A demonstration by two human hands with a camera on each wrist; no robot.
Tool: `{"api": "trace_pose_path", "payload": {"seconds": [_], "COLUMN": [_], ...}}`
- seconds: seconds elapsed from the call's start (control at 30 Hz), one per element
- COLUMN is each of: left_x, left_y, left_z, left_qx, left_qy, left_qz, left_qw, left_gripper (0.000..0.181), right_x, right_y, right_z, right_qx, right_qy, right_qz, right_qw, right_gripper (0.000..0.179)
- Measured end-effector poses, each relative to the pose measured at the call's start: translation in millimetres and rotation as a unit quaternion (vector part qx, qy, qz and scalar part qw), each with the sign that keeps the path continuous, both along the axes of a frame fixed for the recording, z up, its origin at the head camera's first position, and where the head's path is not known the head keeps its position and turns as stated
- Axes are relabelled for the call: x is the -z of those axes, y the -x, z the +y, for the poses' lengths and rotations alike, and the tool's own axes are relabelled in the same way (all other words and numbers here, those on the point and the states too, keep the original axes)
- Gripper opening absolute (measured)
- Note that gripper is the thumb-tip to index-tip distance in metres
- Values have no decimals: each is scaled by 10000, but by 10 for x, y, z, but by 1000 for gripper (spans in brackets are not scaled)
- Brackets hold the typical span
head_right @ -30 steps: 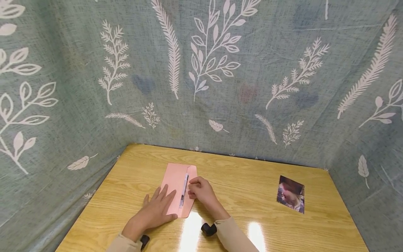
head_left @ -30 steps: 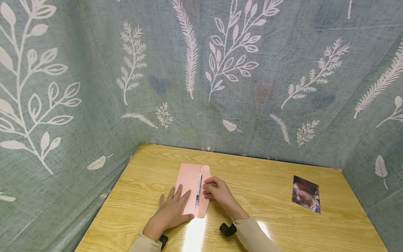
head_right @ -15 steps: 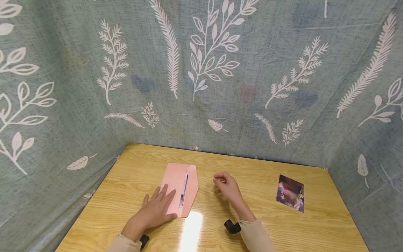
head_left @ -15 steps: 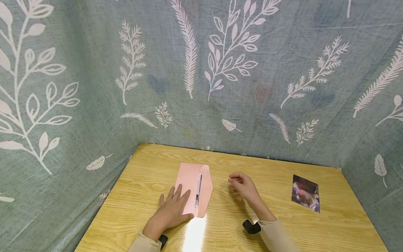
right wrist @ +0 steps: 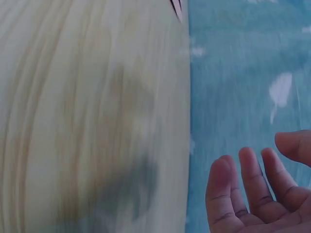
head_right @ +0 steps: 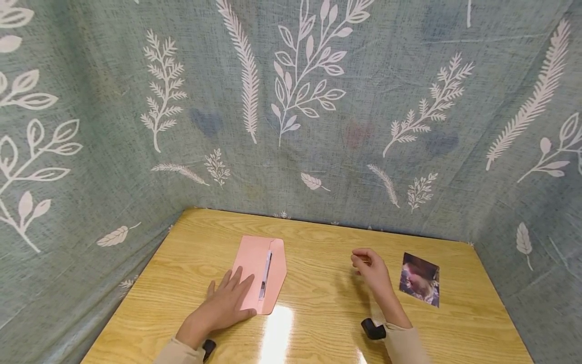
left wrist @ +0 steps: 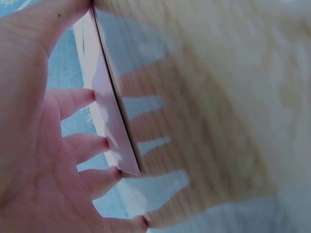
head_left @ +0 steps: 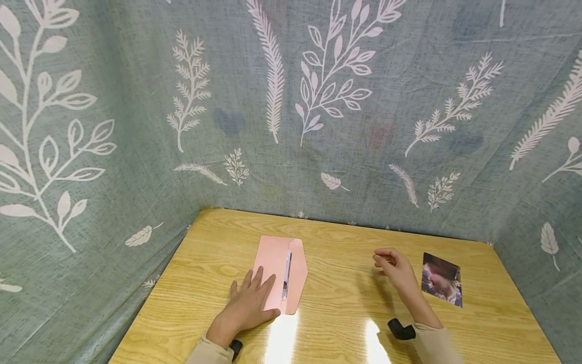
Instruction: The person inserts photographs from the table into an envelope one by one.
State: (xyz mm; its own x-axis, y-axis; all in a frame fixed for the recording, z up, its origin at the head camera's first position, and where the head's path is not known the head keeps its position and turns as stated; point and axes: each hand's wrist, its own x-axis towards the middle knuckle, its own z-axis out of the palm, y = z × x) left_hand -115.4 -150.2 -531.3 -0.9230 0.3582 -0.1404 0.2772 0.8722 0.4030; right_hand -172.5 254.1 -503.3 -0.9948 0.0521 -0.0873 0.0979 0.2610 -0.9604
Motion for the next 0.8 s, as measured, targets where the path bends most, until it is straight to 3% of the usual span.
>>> {"api": "trace_pose_path", "payload": {"seconds": [0.4,0.63,0.8], "left_x": [20,15,3], "left_y": [4,-1,-4], "left_z": [-1,-1,2], "left_qx": [-28,-39,-38], "left_qy": [31,11,-31], "left_qz": [-1,-47,-60], "left_qw": [10000,10000,10000], "left_gripper": [88,89,89], "right_x": [-29,47,86], "right_y": [-165,-237,-251], "right_z": [888,1398,1678], "right_qx": [1003,1726,2001], "right_qy": [-1017,-1447,-1884], "right_qz": [154,-152,-452], "right_qw": [9896,9742,9604], "right_gripper": [49,54,56]}}
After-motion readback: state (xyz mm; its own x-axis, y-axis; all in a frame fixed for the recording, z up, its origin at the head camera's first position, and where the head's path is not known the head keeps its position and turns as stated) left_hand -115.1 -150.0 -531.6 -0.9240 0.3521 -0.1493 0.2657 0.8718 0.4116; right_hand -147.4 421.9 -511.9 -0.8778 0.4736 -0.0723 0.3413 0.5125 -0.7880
